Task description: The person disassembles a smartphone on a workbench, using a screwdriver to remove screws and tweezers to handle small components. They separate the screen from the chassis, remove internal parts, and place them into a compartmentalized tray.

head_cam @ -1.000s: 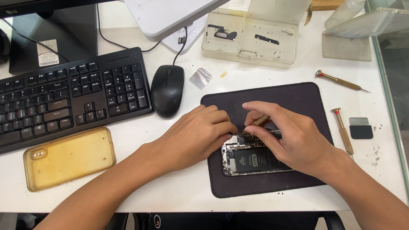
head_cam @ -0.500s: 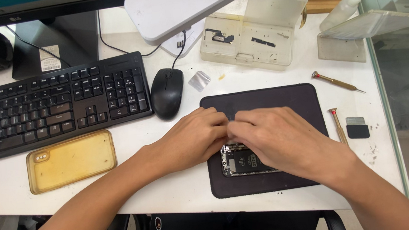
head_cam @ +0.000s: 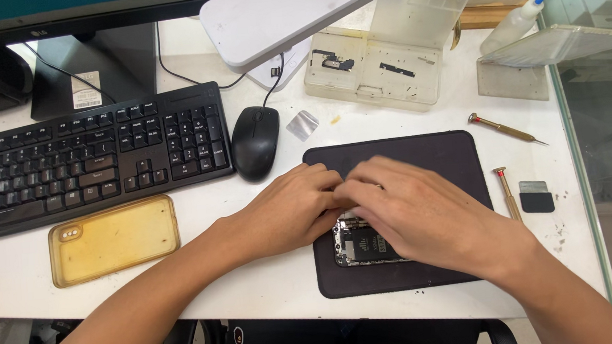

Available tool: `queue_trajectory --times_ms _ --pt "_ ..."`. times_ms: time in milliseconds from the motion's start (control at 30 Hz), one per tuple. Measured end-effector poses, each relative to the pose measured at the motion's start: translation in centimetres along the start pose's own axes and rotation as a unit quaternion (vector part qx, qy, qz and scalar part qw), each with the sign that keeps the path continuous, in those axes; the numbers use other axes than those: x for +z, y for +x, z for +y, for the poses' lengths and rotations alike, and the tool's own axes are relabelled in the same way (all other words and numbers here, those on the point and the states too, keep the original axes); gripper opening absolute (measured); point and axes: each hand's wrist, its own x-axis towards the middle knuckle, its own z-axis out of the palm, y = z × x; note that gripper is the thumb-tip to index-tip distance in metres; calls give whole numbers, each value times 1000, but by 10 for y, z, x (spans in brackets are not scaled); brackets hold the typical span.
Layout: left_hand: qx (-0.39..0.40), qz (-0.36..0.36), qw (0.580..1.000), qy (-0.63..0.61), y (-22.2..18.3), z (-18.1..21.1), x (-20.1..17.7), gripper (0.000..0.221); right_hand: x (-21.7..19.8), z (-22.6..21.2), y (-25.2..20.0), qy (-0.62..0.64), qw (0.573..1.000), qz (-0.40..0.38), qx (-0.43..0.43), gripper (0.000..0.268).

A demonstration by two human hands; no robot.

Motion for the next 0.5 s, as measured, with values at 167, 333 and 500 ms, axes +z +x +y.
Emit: queue_trajectory --times_ms 167,333,500 --pt "-1 1 1000 0 0 2 -1 14 0 -1 -3 -13 998 -51 44 25" --pt "13 7 1000 1 1 4 -5 13 0 -1 -1 -51 997 -19 46 34" --pt "-28 -28 999 -3 2 5 -7 18 -2 1 -5 -1 999 -37 35 38"
